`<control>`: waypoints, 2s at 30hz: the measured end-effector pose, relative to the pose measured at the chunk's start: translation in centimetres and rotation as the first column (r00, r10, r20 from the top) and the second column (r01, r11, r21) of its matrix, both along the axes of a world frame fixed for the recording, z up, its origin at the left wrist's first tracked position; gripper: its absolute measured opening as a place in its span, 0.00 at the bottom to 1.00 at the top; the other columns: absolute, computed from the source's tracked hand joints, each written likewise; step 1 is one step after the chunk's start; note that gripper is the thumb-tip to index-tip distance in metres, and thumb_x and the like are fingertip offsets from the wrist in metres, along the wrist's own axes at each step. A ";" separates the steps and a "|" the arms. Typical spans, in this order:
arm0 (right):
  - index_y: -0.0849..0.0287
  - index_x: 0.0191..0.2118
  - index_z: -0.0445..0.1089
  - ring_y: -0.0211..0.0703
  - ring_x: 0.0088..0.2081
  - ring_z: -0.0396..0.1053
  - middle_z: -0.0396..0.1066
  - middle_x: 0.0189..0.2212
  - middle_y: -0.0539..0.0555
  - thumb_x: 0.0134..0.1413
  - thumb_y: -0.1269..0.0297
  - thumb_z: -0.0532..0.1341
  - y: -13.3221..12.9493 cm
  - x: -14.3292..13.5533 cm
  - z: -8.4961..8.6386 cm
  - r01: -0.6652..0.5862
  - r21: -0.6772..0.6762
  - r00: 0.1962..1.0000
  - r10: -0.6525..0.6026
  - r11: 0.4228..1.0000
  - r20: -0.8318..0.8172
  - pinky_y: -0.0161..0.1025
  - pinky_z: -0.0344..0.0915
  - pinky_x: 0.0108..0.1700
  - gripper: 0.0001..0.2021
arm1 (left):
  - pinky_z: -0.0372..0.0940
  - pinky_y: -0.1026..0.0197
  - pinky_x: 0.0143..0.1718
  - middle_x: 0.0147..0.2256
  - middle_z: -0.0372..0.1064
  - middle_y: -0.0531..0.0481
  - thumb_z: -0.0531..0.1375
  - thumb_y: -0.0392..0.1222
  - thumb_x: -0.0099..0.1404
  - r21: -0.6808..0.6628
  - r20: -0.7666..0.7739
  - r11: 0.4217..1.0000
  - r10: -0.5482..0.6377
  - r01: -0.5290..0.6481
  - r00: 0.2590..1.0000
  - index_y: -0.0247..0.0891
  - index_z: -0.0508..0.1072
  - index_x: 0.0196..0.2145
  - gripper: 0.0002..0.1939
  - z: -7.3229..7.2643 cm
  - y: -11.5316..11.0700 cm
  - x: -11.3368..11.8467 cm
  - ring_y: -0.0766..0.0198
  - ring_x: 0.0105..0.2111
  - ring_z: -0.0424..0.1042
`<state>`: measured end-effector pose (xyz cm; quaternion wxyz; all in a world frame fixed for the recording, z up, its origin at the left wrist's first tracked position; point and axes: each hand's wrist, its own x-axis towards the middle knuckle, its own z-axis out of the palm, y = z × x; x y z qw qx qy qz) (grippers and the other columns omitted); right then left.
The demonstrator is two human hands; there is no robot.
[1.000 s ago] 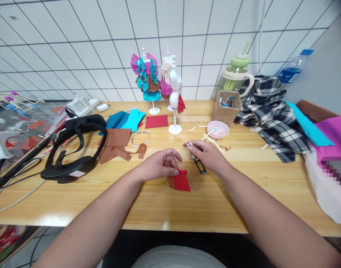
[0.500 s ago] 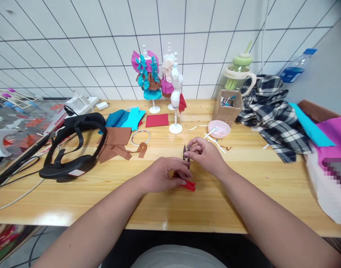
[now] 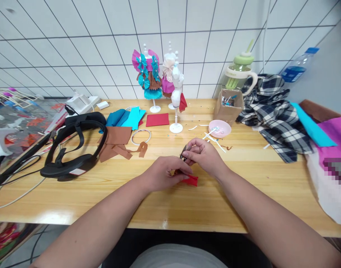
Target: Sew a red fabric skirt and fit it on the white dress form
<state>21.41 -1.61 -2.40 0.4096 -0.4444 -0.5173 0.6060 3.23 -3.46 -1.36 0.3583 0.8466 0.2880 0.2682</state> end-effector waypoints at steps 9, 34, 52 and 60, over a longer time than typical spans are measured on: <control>0.59 0.35 0.70 0.35 0.26 0.66 0.74 0.34 0.52 0.49 0.54 0.63 0.5 1.3 0.6 0.098 0.184 0.944 -0.150 0.978 0.293 0.35 0.63 0.27 0.13 | 0.65 0.65 0.40 0.35 0.77 0.52 0.59 0.35 0.62 0.036 -0.170 0.999 0.008 -0.002 0.985 0.41 0.76 0.36 0.06 0.4 0.6 -0.3 0.63 0.36 0.75; 0.56 0.28 0.71 0.32 0.33 0.67 0.73 0.46 0.50 0.41 0.67 0.70 1.4 2.7 -0.5 -0.095 -0.267 0.918 -0.019 0.959 -0.395 0.31 0.61 0.31 0.08 | 0.65 0.65 0.42 0.37 0.77 0.52 0.58 0.33 0.63 0.049 -0.209 0.995 -0.075 0.086 0.975 0.41 0.75 0.39 0.09 0.1 0.1 0.0 0.65 0.38 0.74; 0.56 0.32 0.74 0.35 0.31 0.63 0.70 0.30 0.49 0.51 0.58 0.66 0.9 2.9 0.5 -0.112 0.101 0.991 0.119 0.989 -0.068 0.34 0.59 0.34 0.07 | 0.67 0.60 0.38 0.29 0.73 0.52 0.66 0.38 0.54 -0.476 0.094 0.816 0.418 -0.328 0.903 0.37 0.72 0.41 0.16 -0.5 1.7 -0.5 0.64 0.32 0.74; 0.57 0.33 0.71 0.44 0.45 0.67 0.71 0.41 0.55 0.57 0.72 0.59 -0.1 1.7 0.5 -0.407 0.551 0.804 0.000 0.729 0.594 0.44 0.61 0.49 0.05 | 0.65 0.64 0.34 0.29 0.71 0.52 0.66 0.37 0.53 -0.548 0.112 0.786 0.408 -0.286 0.906 0.36 0.71 0.42 0.18 -0.5 1.9 -0.3 0.67 0.30 0.72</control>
